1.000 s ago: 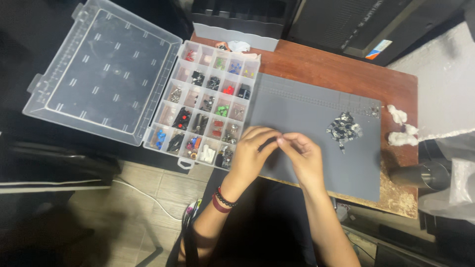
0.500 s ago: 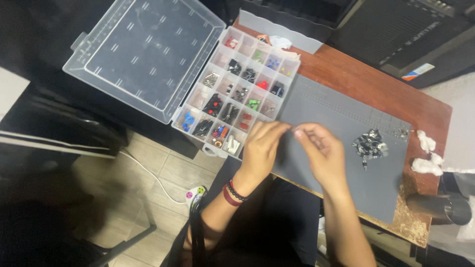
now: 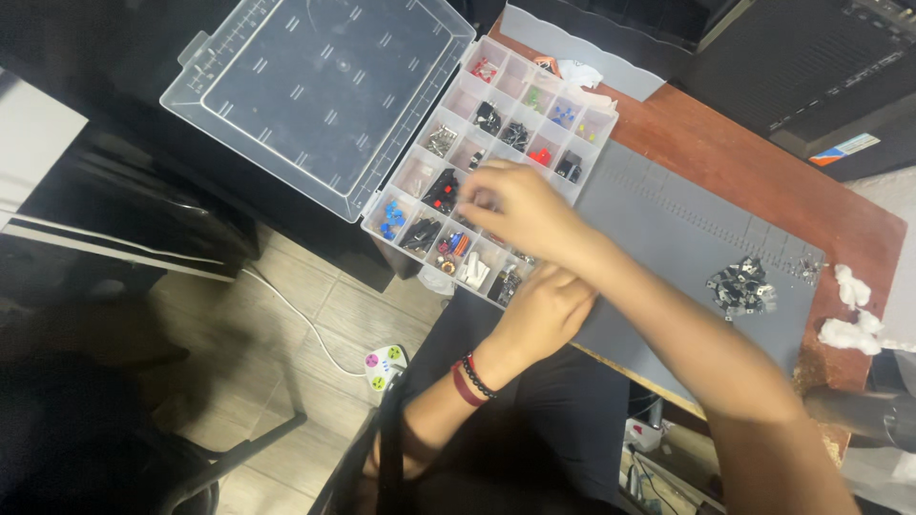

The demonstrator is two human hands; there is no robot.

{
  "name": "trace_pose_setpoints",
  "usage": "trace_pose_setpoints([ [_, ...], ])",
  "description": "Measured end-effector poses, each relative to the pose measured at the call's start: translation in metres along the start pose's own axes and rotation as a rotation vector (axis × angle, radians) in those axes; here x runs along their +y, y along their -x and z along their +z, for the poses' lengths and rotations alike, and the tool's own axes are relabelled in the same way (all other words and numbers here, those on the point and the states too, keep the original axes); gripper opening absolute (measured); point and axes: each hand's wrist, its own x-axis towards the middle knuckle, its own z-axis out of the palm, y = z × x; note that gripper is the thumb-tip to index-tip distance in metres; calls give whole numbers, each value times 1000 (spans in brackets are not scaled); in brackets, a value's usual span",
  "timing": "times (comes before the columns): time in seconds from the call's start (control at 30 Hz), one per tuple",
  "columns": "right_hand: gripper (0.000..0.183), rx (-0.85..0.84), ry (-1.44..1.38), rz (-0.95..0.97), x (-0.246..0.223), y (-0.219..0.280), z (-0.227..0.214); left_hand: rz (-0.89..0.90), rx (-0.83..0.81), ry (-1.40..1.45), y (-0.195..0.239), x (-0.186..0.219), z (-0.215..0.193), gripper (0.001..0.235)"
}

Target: The person sits at a desk and repeatedly picks small electronic components from a compartmentalized parts box and a gray mat, then places them back. The person handles the components one at a time with bare hands, moving them between the box and the mat without using any tools.

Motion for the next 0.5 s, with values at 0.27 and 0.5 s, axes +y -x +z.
trace_pose_setpoints([
  [0.27, 20, -46, 208, -22, 42, -65, 40, -106, -109, -57, 12, -13, 17, 17],
  [0.5, 16, 164, -83, -120, 59, -25, -2, -58, -95, 30, -3, 0, -5, 13],
])
